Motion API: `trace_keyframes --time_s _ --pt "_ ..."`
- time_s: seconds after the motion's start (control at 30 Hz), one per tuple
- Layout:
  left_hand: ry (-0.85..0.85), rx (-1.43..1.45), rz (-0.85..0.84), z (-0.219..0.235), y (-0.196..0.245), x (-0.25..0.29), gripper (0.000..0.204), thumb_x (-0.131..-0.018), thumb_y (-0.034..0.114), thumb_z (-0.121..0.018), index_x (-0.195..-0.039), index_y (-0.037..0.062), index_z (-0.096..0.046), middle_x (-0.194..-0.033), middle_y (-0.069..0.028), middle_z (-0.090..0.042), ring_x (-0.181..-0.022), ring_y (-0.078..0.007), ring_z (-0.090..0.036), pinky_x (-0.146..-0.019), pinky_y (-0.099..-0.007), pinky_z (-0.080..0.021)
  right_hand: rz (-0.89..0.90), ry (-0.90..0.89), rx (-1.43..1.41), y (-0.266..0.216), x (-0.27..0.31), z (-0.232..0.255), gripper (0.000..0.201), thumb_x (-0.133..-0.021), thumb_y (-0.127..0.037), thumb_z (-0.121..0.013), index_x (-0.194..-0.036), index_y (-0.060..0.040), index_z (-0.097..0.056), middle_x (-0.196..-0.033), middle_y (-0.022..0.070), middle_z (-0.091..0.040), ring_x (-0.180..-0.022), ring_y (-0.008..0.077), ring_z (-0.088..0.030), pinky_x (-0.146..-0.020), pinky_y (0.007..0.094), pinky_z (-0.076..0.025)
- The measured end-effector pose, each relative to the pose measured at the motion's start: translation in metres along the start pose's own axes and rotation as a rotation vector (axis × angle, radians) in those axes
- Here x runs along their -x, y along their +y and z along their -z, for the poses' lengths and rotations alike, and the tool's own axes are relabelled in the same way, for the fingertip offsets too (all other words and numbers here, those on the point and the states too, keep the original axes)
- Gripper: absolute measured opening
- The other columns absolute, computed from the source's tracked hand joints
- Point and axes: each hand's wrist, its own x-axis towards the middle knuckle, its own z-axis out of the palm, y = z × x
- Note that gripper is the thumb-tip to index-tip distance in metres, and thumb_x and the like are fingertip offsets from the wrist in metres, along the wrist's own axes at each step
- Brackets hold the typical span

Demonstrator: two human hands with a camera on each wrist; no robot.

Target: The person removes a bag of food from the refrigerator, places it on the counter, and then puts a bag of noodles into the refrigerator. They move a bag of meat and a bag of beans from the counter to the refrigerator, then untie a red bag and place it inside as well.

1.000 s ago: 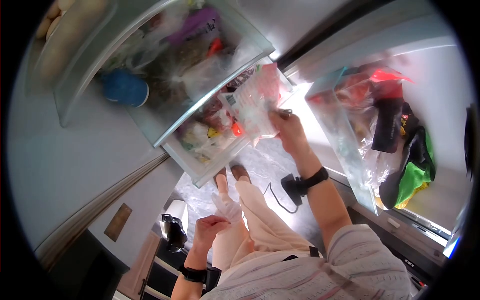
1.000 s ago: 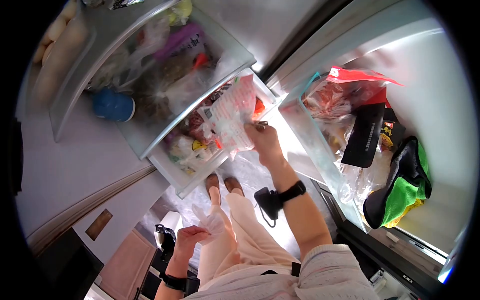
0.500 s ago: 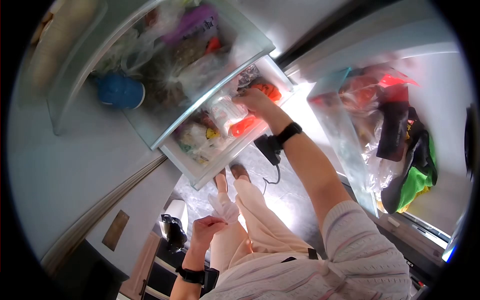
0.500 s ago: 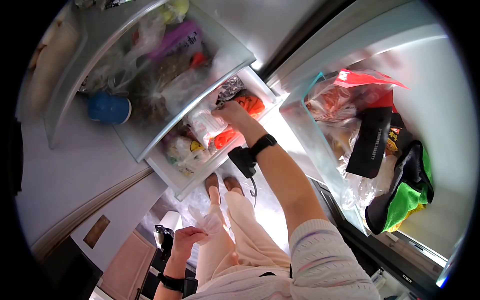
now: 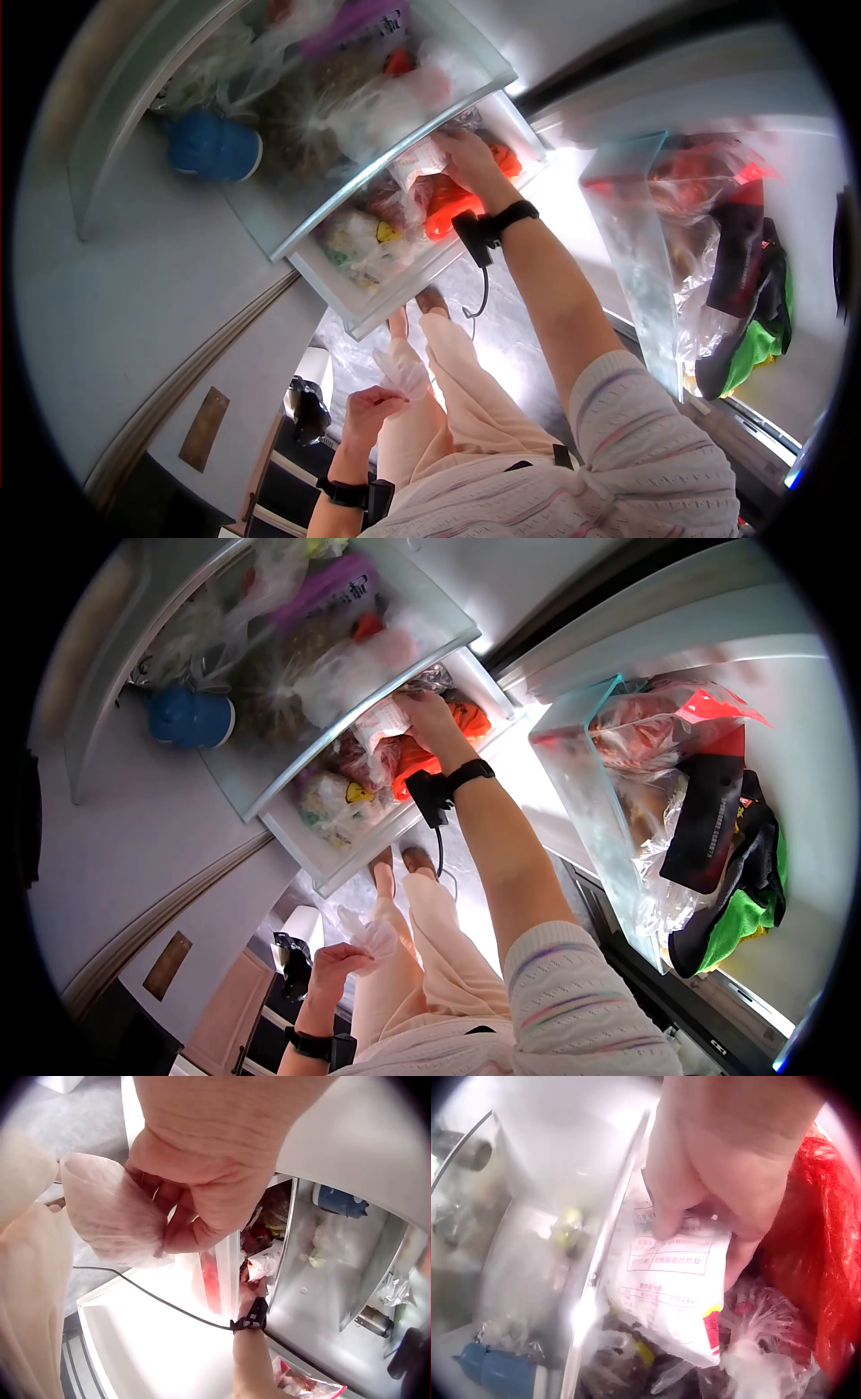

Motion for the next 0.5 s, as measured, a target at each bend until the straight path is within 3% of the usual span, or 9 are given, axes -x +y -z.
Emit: trace_keyframes --time_s 0.07,0.1,0.17,0.2,0.3,0.37,0.4,0.47,0.5 --pt "-0.004 0.026 -0.002 -0.001 0.001 -0.001 0.011 -0.071 -0.001 -0.063 -0.082 -0.0033 -0.065 -0.076 -0.0054 -0.064 -0.069 -0.0081 -0.056 -0.065 -0.0203 -0.045 0.17 -0.152 -0.113 0.005 0.004 0.002 0.027 -0.085 -0.011 -0.055 -0.106 0.0062 -0.054 -0.096 0.0093 -0.057 -0.09 0.0162 -0.054 -0.075 0.0267 -0.044" --pt "-0.002 0.03 -0.001 -0.002 0.0 -0.001 0.011 -0.071 -0.001 -0.063 -0.082 -0.0033 -0.065 -0.076 -0.0054 -0.064 -0.069 -0.0081 -0.056 -0.065 -0.0203 -0.045 0.166 -0.155 -0.111 0.007 0.004 0.002 0.027 -0.085 -0.011 -0.055 -0.106 0.0062 -0.054 -0.096 0.0093 -0.057 -0.09 0.0162 -0.054 -0.075 0.0267 -0.044" --pt "0.0 -0.014 -0.003 -0.003 0.0 -0.003 0.011 -0.071 0.001 -0.064 -0.082 -0.003 -0.065 -0.075 -0.0047 -0.064 -0.068 -0.0075 -0.056 -0.063 -0.0197 -0.045 0.035 -0.068 -0.472 0.002 0.009 -0.005 0.026 -0.087 -0.009 -0.051 -0.108 0.0062 -0.052 -0.1 0.0096 -0.056 -0.093 0.0163 -0.054 -0.081 0.0282 -0.043" --pt "0.005 -0.011 -0.003 -0.004 0.002 -0.003 0.011 -0.071 0.001 -0.064 -0.082 -0.003 -0.065 -0.075 -0.0047 -0.064 -0.068 -0.0075 -0.056 -0.063 -0.0197 -0.045 0.031 -0.072 -0.472 0.001 0.01 -0.007 0.026 -0.087 -0.009 -0.051 -0.108 0.0062 -0.052 -0.1 0.0096 -0.056 -0.093 0.0163 -0.054 -0.081 0.0282 -0.043" --pt "0.026 -0.029 0.022 -0.006 0.005 -0.001 0.012 -0.071 0.002 -0.064 -0.082 -0.0029 -0.065 -0.074 -0.0039 -0.063 -0.066 -0.0069 -0.056 -0.061 -0.0192 -0.045 0.034 -0.117 -0.305 0.007 0.013 -0.003 0.027 -0.086 -0.006 -0.053 -0.108 0.0072 -0.051 -0.101 0.0119 -0.056 -0.094 0.0192 -0.055 -0.082 0.0312 -0.044" --pt "0.015 -0.073 -0.019 -0.005 0.001 -0.003 0.012 -0.071 0.004 -0.064 -0.081 -0.0022 -0.066 -0.071 -0.0027 -0.063 -0.063 -0.0054 -0.055 -0.056 -0.0179 -0.043 -0.117 -0.163 -0.259 0.006 0.012 0.002 0.027 -0.082 -0.007 -0.058 -0.105 0.0068 -0.052 -0.099 0.0121 -0.058 -0.087 0.0253 -0.06 -0.075 0.0395 -0.051" --pt "0.021 -0.07 -0.019 -0.005 0.001 -0.004 0.012 -0.071 0.004 -0.064 -0.081 -0.0022 -0.066 -0.071 -0.0027 -0.063 -0.063 -0.0054 -0.055 -0.056 -0.0179 -0.043 -0.12 -0.169 -0.259 0.008 0.013 0.002 0.027 -0.082 -0.007 -0.058 -0.105 0.0068 -0.052 -0.099 0.0121 -0.058 -0.087 0.0253 -0.06 -0.075 0.0395 -0.051" --pt "0.026 -0.095 0.006 -0.006 -0.001 -0.006 0.012 -0.071 0.006 -0.065 -0.08 -0.0008 -0.067 -0.069 -0.0011 -0.062 -0.06 -0.0038 -0.052 -0.052 -0.017 -0.04 -0.31 -0.276 0.1 -0.002 0.027 -0.009 0.028 -0.081 -0.009 -0.06 -0.103 0.0069 -0.054 -0.097 0.0118 -0.059 -0.086 0.0246 -0.061 -0.074 0.0374 -0.051" --pt "0.029 -0.095 0.007 -0.006 -0.002 -0.007 0.012 -0.071 0.006 -0.065 -0.08 -0.0008 -0.067 -0.069 -0.0011 -0.062 -0.06 -0.0038 -0.052 -0.052 -0.017 -0.04 -0.315 -0.297 0.233 -0.008 0.034 -0.019 0.026 -0.078 -0.01 -0.063 -0.095 0.0076 -0.056 -0.088 0.0117 -0.057 -0.078 0.0208 -0.057 -0.065 0.031 -0.048"
